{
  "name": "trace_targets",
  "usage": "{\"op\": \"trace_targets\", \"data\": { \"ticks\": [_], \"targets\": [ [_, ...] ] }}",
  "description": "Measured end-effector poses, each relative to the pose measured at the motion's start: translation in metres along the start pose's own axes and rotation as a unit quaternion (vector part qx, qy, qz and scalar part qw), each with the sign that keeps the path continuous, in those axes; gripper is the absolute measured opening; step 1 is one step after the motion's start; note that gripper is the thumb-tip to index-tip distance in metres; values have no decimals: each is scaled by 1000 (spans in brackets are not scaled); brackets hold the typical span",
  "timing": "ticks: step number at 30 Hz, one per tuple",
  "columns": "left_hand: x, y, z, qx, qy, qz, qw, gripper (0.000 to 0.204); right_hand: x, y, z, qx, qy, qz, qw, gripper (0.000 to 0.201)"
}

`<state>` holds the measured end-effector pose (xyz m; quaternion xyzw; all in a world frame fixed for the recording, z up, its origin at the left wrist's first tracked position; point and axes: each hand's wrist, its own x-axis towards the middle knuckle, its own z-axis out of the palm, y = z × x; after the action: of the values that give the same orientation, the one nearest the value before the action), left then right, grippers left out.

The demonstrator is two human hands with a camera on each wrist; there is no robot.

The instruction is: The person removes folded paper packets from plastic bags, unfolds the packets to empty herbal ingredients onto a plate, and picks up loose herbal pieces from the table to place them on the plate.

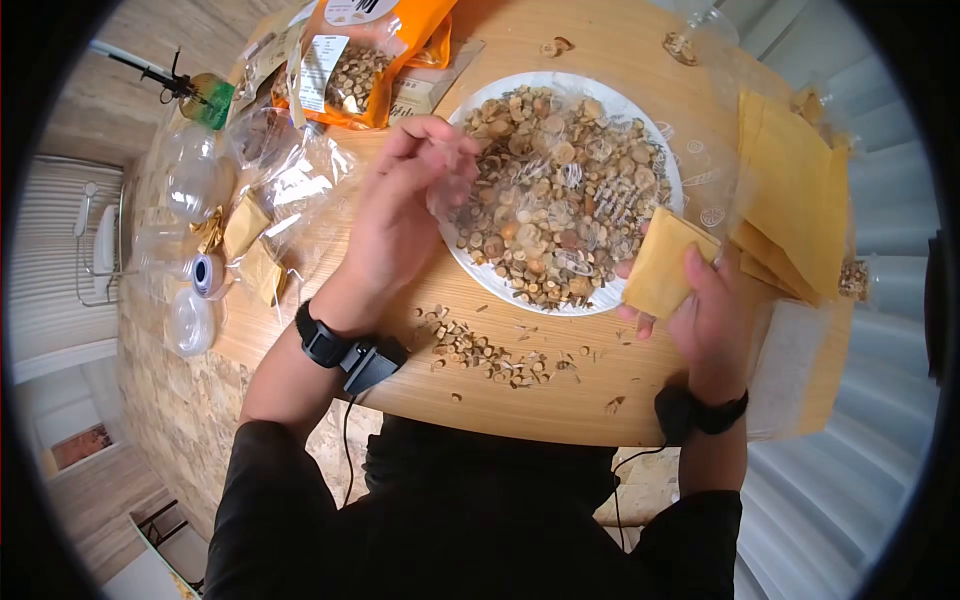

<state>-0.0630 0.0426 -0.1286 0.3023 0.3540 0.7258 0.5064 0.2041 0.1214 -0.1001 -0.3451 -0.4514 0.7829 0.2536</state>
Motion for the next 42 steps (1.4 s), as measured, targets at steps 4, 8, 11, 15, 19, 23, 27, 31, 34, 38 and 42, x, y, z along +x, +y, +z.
{"op": "trace_targets", "data": {
  "ticks": [4, 8, 11, 15, 19, 23, 27, 31, 34, 38, 42],
  "targets": [
    [2, 11, 1, 0, -10, 70, 998, 20, 1, 1, -1, 5, -8, -23, 1000, 44],
    [5, 19, -18, -31, -109, 117, 987, 23, -1, 1, 1, 4, -10, -10, 1000, 43],
    [4, 25, -11, 30, -99, 62, 993, 27, 2, 6, -10, -13, -33, -16, 999, 39],
    [2, 28, -1, 157, -41, -32, 986, 25, 6, 9, -19, -30, -98, -35, 994, 30],
    [0, 25, 0, 137, -74, -112, 981, 25, 5, 9, -19, -41, -107, -56, 992, 28],
    [-7, 32, 6, 136, -189, -232, 945, 27, 5, 14, -19, -40, -134, -62, 988, 30],
    [-10, 27, 20, 127, -236, -273, 924, 44, -4, 10, -11, -63, -166, -54, 983, 36],
    [-21, 26, 37, 249, -191, -291, 904, 45, -2, 11, -5, -118, -246, -41, 961, 38],
    [-28, 16, 37, 263, -185, -275, 906, 42, -3, 16, 9, -68, -268, -62, 959, 38],
    [-26, 20, 43, 264, -213, -283, 897, 29, -1, 26, 10, -64, -284, -62, 955, 35],
    [-27, 16, 39, 300, -193, -195, 914, 21, 2, 16, 5, -50, -284, -1, 957, 36]
  ]
}}
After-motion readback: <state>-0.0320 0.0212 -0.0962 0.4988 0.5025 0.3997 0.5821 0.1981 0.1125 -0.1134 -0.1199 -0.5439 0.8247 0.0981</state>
